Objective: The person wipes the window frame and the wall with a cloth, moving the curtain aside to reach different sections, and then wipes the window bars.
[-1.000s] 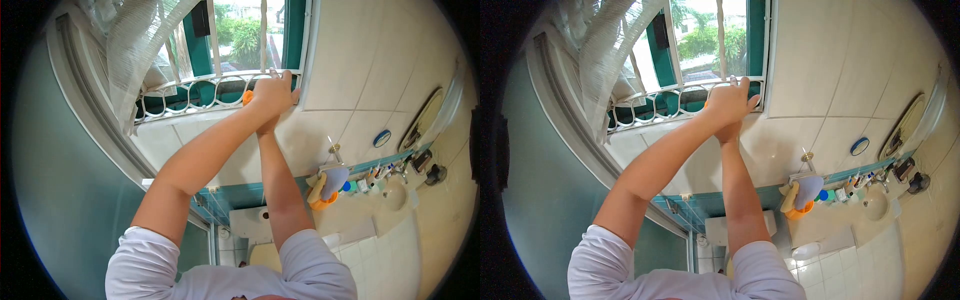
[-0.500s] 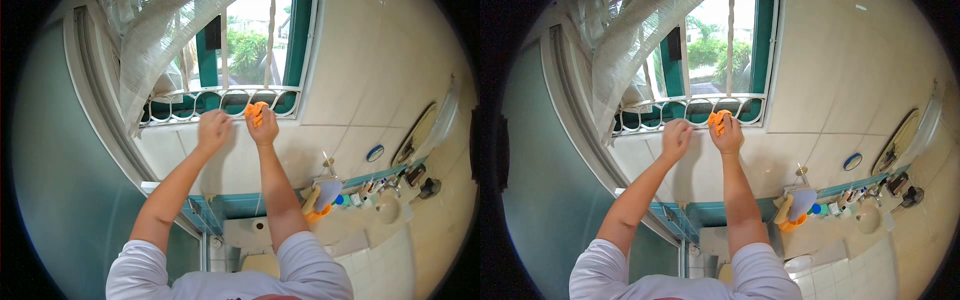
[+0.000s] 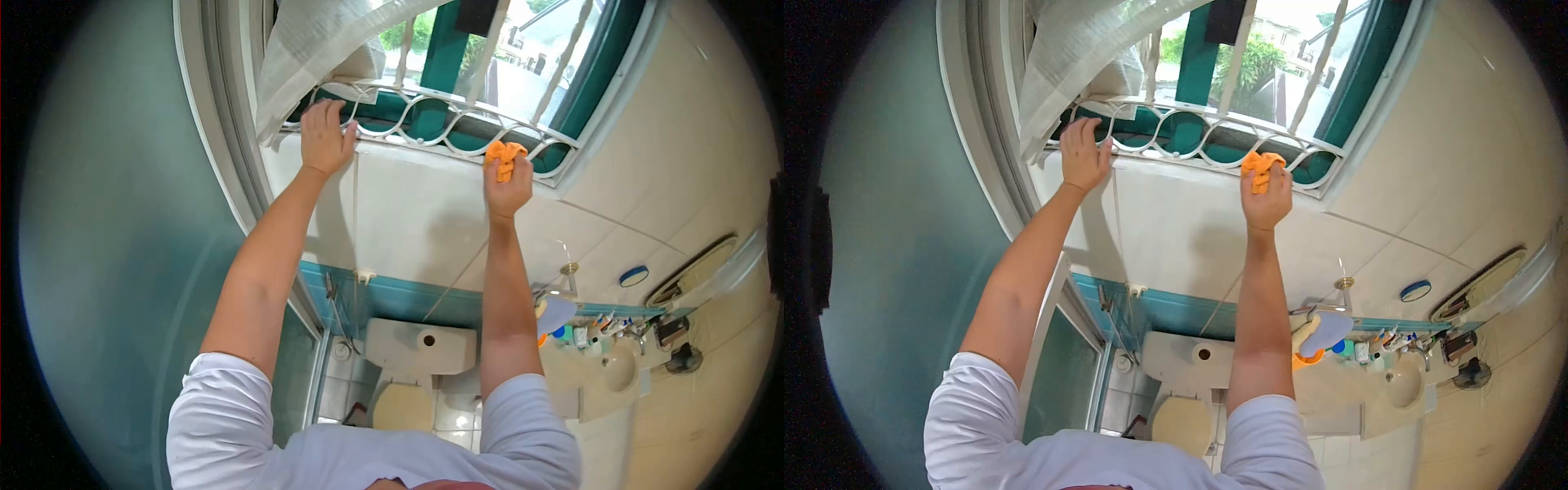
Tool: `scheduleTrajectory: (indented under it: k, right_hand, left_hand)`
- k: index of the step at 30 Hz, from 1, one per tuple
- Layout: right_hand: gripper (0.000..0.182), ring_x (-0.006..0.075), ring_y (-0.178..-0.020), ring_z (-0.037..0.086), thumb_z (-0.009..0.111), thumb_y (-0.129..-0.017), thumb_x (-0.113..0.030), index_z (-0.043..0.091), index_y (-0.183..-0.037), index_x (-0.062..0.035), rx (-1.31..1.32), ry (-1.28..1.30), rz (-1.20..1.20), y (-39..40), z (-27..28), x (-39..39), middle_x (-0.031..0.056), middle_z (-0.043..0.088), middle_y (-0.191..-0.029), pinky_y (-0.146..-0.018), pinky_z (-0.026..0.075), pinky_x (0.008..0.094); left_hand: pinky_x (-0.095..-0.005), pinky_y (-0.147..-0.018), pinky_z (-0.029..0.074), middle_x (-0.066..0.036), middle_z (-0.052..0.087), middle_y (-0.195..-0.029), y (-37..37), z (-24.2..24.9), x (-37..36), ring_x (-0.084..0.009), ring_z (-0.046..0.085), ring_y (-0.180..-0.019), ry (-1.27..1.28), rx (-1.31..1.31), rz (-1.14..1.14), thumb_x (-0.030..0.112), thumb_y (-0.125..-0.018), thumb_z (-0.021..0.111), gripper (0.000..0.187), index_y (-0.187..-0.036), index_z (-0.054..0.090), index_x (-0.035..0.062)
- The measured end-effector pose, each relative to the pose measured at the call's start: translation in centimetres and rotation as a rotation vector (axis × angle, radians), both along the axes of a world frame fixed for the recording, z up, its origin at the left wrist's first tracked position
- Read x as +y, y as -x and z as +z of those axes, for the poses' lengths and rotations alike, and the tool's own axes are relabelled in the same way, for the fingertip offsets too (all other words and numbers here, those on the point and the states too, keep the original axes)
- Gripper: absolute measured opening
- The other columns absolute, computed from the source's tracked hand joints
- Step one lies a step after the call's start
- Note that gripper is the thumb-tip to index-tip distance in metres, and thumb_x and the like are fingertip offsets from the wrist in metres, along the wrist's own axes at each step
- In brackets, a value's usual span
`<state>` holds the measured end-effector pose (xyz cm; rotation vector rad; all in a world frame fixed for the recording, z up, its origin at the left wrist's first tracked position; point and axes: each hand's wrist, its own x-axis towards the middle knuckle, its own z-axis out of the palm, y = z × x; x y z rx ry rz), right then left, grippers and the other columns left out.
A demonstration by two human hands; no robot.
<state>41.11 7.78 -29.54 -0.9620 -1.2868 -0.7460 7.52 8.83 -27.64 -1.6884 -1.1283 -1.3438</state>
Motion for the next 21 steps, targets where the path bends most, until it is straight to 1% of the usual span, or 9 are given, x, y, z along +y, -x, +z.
scheduleTrajectory:
  k: [1,4,5,8,10,15,18,19,21]
  right_hand:
    - [0.038,0.0286,-0.078,0.06,0.069,-0.072,-0.02,0.058,-0.104,-0.0016,0.027,0.021,0.039,0.4,0.3,-0.4,0.0131,0.057,-0.091,-0.066,0.051,0.0351]
    - [0.035,0.0292,-0.081,0.059,0.068,-0.073,-0.015,0.058,-0.103,-0.0005,0.107,0.03,0.101,1.0,0.8,-0.8,0.0141,0.057,-0.092,-0.069,0.05,0.0347]
    - [0.034,0.0302,-0.084,0.058,0.066,-0.073,-0.012,0.057,-0.103,0.0,0.209,0.008,0.267,1.8,1.0,-1.1,0.0151,0.056,-0.094,-0.073,0.049,0.0358]
    - [0.034,0.0301,-0.086,0.058,0.067,-0.072,-0.01,0.057,-0.103,-0.0011,-0.055,0.027,0.351,6.3,3.0,-2.5,0.016,0.056,-0.095,-0.075,0.048,0.037]
    - [0.035,0.0295,-0.085,0.058,0.069,-0.07,-0.011,0.057,-0.101,-0.0012,-0.37,0.104,0.406,11.8,6.1,-3.7,0.0154,0.057,-0.097,-0.077,0.048,0.038]
    - [0.022,0.0293,-0.086,0.06,0.062,-0.072,-0.012,0.063,-0.092,-0.0025,-0.912,0.436,-0.049,19.8,9.5,-0.4,0.0135,0.06,-0.093,-0.07,0.049,0.0359]
    - [0.02,0.0286,-0.081,0.061,0.058,-0.073,-0.013,0.065,-0.09,-0.0052,-1.228,0.514,-0.304,21.0,8.3,2.3,0.0121,0.061,-0.088,-0.064,0.049,0.0352]
    - [0.019,0.027,-0.083,0.062,0.056,-0.078,-0.017,0.064,-0.091,-0.0061,-1.141,0.507,-0.296,21.6,7.7,3.4,0.0119,0.063,-0.091,-0.066,0.05,0.0365]
    - [0.023,0.0264,-0.088,0.063,0.054,-0.081,-0.02,0.061,-0.098,-0.0056,-1.12,0.715,-0.203,21.1,8.5,4.9,0.0125,0.064,-0.094,-0.068,0.05,0.0372]
  left_hand:
    - [-0.0459,-0.096,0.03,-0.018,0.049,-0.118,0.4,-0.3,0.2,-0.0339,0.045,-0.108,-0.004,-0.04,0.063,0.026,-0.078,0.056,0.047,-0.117,0.047,0.0015]
    - [-0.0462,-0.096,0.029,-0.018,0.047,-0.12,0.2,-0.1,0.1,-0.0342,0.043,-0.11,-0.106,-0.105,-0.028,0.026,-0.076,0.056,0.049,-0.117,0.047,0.0017]
    - [-0.0463,-0.096,0.028,-0.017,0.048,-0.12,0.3,-0.2,0.2,-0.0328,0.042,-0.111,-0.137,-0.151,-0.05,0.025,-0.073,0.055,0.048,-0.116,0.047,0.0027]
    - [-0.0465,-0.095,0.028,-0.015,0.048,-0.12,0.8,-1.3,0.8,-0.031,0.043,-0.111,-0.209,-0.109,-0.023,0.025,-0.073,0.054,0.047,-0.115,0.048,0.0039]
    - [-0.0455,-0.096,0.025,-0.012,0.047,-0.117,0.8,-2.0,1.2,-0.0285,0.04,-0.111,-0.231,-0.151,0.003,0.028,-0.074,0.052,0.042,-0.109,0.048,0.006]
    - [-0.0453,-0.095,0.022,-0.01,0.046,-0.112,0.9,-2.5,1.8,-0.0265,0.038,-0.111,-0.296,-0.193,0.05,0.03,-0.076,0.05,0.037,-0.105,0.047,0.0076]
    - [-0.0452,-0.095,0.021,-0.01,0.046,-0.11,1.0,-2.7,2.0,-0.0257,0.038,-0.11,-0.33,-0.22,0.052,0.032,-0.078,0.048,0.037,-0.106,0.046,0.0075]
    - [-0.0451,-0.094,0.021,-0.01,0.045,-0.11,1.1,-2.7,2.1,-0.0258,0.038,-0.108,-0.339,-0.234,0.051,0.033,-0.079,0.047,0.038,-0.106,0.046,0.0071]
    - [-0.0453,-0.094,0.021,-0.01,0.045,-0.109,1.0,-3.2,2.0,-0.0258,0.038,-0.107,-0.33,-0.262,0.051,0.035,-0.08,0.045,0.038,-0.106,0.046,0.0068]
